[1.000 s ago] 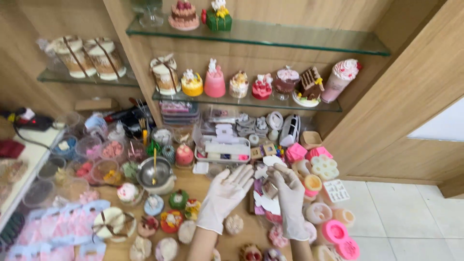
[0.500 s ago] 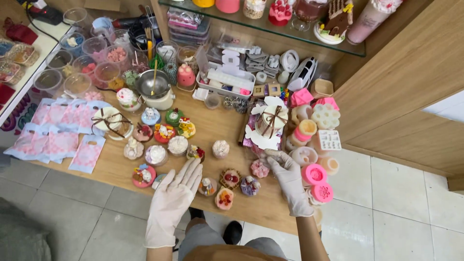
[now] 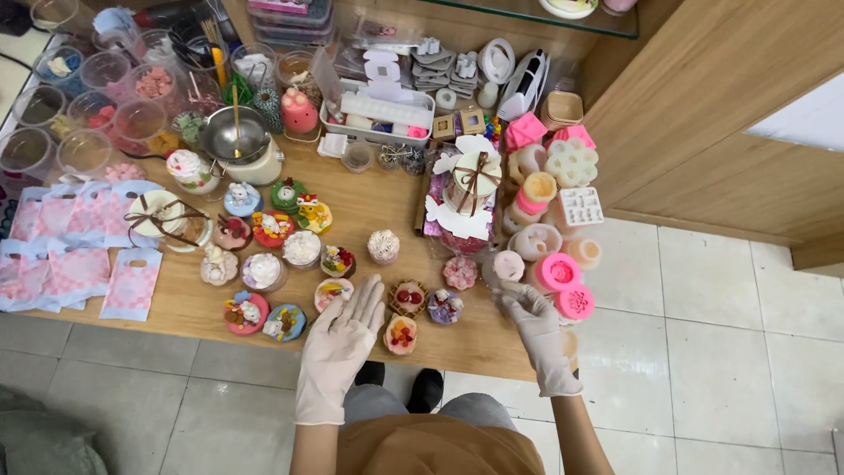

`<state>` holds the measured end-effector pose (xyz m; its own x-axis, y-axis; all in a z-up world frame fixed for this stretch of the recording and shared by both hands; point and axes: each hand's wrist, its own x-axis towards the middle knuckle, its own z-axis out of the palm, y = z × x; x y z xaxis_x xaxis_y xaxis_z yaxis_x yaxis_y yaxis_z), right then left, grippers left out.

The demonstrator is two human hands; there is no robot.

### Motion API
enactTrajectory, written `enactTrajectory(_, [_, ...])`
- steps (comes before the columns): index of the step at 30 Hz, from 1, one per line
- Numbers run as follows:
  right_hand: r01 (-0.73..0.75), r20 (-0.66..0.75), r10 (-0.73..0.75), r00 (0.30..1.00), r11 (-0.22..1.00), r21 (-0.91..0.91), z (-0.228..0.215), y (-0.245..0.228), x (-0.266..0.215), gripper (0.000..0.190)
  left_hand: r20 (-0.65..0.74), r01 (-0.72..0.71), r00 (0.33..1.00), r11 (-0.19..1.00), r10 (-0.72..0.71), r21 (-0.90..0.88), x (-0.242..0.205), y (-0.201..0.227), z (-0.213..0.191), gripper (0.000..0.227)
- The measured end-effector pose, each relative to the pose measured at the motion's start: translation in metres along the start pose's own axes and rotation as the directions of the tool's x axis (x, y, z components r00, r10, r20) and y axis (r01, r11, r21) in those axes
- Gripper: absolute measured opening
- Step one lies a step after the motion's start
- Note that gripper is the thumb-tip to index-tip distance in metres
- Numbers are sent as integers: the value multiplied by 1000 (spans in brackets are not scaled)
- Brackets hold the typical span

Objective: The person wearing gloves places packaged jar candles and various decorative dessert-shaped candles onto the glass shelves of a wooden display cabinet by hand, then handles and rearranges small candle figurines on the table.

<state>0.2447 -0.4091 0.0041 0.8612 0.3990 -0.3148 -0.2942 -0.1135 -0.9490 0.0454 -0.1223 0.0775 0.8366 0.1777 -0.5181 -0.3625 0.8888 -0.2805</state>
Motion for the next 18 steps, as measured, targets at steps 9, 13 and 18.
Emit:
enactTrajectory(9, [68, 95, -30, 995, 901, -428, 25, 108, -16, 77, -26, 49, 998, 999, -49, 6, -2, 22, 3, 49])
enactTrajectory(13, [190, 96, -166, 982, 783, -592, 43, 121, -11, 91, -26, 69, 997, 998, -69, 4, -4, 33, 2, 49])
enactTrajectory(18, [268, 93, -251, 963, 888, -375, 65, 128, 13, 105, -28, 96, 995, 995, -96, 9, -6, 40, 8, 49])
